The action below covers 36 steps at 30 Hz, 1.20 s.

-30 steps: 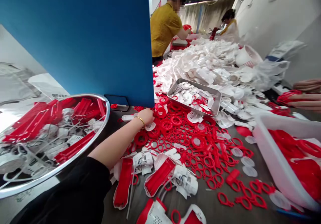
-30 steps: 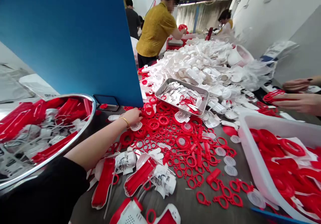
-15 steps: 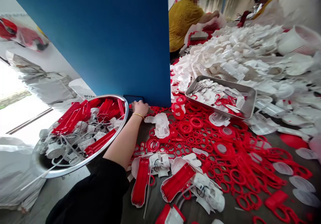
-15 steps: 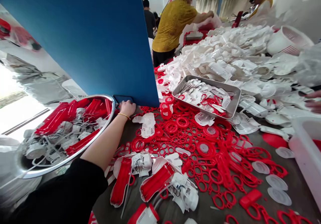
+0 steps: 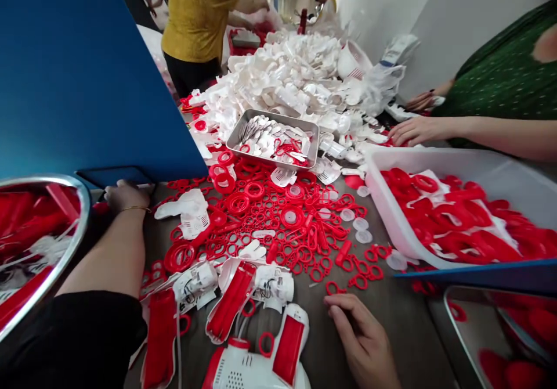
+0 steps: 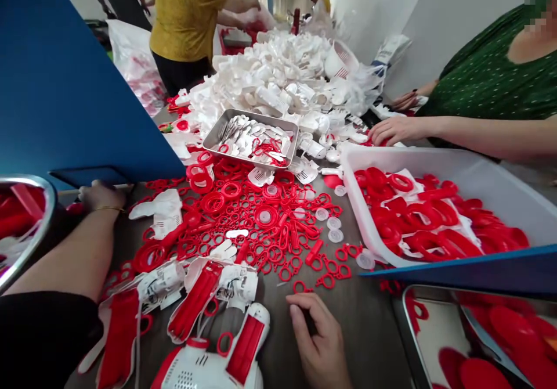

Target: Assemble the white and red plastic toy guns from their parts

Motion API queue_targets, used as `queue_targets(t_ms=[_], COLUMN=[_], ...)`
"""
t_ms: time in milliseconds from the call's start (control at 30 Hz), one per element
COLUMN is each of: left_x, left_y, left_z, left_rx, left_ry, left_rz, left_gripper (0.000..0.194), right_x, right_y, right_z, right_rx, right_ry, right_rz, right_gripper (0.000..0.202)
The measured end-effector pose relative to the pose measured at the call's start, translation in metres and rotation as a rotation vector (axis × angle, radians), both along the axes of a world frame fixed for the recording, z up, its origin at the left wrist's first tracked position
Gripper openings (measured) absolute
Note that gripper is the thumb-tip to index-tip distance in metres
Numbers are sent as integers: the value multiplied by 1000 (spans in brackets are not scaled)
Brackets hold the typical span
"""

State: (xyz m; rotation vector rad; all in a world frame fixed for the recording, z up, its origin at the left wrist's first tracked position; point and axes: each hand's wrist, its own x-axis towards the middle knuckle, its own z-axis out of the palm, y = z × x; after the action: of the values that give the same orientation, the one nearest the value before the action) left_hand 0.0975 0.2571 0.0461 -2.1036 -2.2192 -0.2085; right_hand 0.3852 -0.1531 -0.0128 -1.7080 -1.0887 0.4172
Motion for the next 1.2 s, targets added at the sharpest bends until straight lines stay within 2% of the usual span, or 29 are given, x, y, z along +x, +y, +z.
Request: queue_targets(t_ms=[100,167,233,333,467,533,667,767,867,933,1000,1100,1200], left_x=[7,19,38,79,142,172,216,233,225,204,171,110,53], left_y=[-4,-12,-27,-57,-97,-112,-140,-155,-153,-143,-130,-113,-113], left_z=[2,10,18,23,14,10,11,16,24,32,42,47,39], left_rx=[74,92,79,-15,-241,-304,-320,-356,-423,-420,-371,-237,-74], left_ry=[-42,-70,-96,-148,-180,-179,-195,-184,-196,-231,-314,-501,-549], left_rz=[161,109,-22,-314,-787,-948,-1091,-1183,-1231,-1210,-1143,-950,-624], left_gripper=[32,33,32,26,17,15,17,24,22,19,19,23,30], right_x=[-1,-2,-3,-5,-5,-2,2,-2,-2,2,9,16,13], right_y=[1,2,3,2,5,13,37,47,48,50,56,64,60], right_z=[0,0,0,-2,2,9,30,34,26,18,10,0,-8], right_rx=[2,3,2,2,12,57,173,184,128,101,96,85,109], right_ry=[-5,-9,-10,-6,162,311,451,459,423,364,283,161,60], right_rz=[17,14,7,13,-33,-95,-160,-186,-210,-218,-217,-180,-120], right_gripper=[13,13,13,13,15,21,29,31,32,33,34,33,30])
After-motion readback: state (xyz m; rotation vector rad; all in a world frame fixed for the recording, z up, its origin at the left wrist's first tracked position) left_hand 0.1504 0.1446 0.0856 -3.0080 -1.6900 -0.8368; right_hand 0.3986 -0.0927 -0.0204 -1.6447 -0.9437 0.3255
